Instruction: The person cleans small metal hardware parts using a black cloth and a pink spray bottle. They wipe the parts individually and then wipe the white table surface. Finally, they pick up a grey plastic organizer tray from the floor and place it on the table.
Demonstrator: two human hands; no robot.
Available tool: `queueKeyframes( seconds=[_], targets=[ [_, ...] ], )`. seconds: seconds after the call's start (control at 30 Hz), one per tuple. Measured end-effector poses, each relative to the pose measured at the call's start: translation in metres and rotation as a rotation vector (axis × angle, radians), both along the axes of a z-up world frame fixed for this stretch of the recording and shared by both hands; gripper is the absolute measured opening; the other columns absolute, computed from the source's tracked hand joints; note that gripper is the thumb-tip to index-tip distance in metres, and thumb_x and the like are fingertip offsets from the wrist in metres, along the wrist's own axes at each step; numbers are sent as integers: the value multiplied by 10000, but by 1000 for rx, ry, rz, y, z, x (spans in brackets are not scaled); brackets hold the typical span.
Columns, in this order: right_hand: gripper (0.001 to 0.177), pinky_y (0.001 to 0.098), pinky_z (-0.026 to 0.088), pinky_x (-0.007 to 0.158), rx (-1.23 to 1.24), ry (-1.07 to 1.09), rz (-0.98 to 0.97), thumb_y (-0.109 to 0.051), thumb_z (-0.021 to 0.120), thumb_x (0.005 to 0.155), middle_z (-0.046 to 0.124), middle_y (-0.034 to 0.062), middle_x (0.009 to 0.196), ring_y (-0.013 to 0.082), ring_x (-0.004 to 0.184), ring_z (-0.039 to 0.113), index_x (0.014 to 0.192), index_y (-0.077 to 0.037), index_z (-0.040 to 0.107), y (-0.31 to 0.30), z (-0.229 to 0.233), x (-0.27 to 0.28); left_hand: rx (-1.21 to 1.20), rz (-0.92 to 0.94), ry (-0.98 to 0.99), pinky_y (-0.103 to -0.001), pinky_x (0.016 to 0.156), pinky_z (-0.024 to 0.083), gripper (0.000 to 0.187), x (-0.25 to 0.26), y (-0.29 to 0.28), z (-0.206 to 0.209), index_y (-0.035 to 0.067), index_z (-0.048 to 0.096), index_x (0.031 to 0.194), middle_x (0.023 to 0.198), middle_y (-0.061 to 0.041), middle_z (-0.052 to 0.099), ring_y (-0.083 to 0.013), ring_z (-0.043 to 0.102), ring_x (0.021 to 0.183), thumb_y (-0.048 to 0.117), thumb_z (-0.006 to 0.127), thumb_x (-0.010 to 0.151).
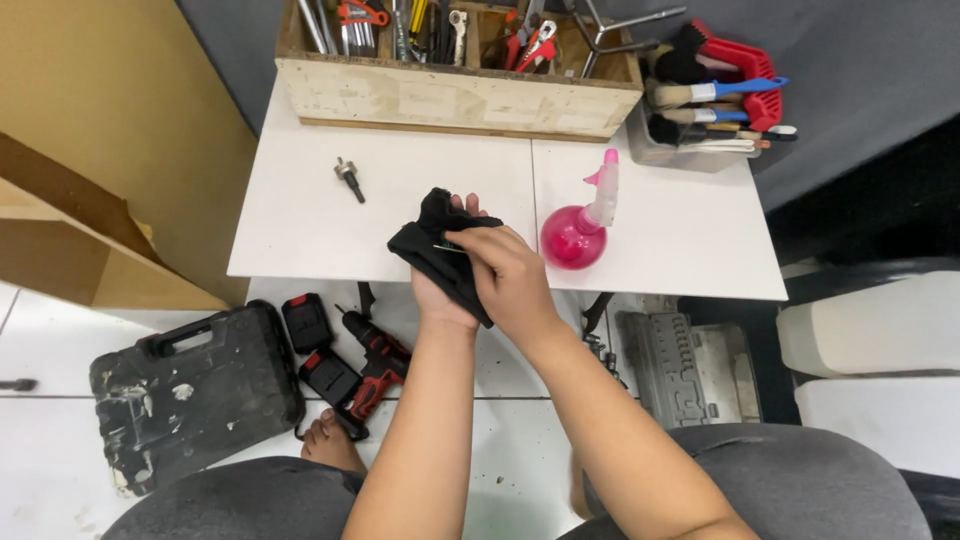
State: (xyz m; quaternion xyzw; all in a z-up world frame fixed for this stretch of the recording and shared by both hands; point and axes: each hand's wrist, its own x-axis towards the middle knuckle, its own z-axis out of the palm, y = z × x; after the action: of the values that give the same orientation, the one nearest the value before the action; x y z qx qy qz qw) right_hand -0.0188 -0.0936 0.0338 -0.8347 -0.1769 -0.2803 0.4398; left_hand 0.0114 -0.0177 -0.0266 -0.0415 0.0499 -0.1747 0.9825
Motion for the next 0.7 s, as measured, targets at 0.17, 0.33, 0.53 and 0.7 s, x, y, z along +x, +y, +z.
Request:
queueKeyframes(
  seconds=[0.17, 0.33, 0.53, 0.7],
  targets=[
    [236, 473, 573, 912, -122, 287, 53, -151, 704, 917, 734, 134, 1070, 355, 1066, 686, 1148, -118, 740, -11, 38, 0, 4, -36, -9, -470, 1110, 442, 700, 7, -5, 8, 129, 522, 1468, 1487, -160, 527, -348, 545, 1327, 634, 352, 1014],
    [243, 474, 563, 924, -233, 514, 69, -23, 629, 895, 741, 172, 1031, 401, 1051, 689, 1088, -63, 771, -27, 61, 6, 13, -45, -25, -471, 1111, 442, 705, 7, -16, 27, 129, 524, 1466, 1484, -159, 530, -347, 547, 1325, 639, 357, 1008],
    [232, 434, 570, 918, -262, 553, 4, -90, 624, 928, 772, 130, 996, 344, 1037, 714, 1105, -120, 772, -39, 100, 36, 29, -30, -65, -471, 1112, 442, 711, 22, -38, 66, 130, 526, 1464, 1481, -157, 533, -347, 548, 1323, 645, 362, 1002],
    [205, 412, 570, 864, -186, 470, -38, -159, 643, 929, 774, 88, 914, 300, 973, 720, 1090, -135, 767, -53, 129, 65, 46, 8, -79, -472, 1112, 442, 715, 56, -36, 100, 130, 527, 1463, 1479, -157, 534, -346, 550, 1321, 649, 366, 998]
  ],
)
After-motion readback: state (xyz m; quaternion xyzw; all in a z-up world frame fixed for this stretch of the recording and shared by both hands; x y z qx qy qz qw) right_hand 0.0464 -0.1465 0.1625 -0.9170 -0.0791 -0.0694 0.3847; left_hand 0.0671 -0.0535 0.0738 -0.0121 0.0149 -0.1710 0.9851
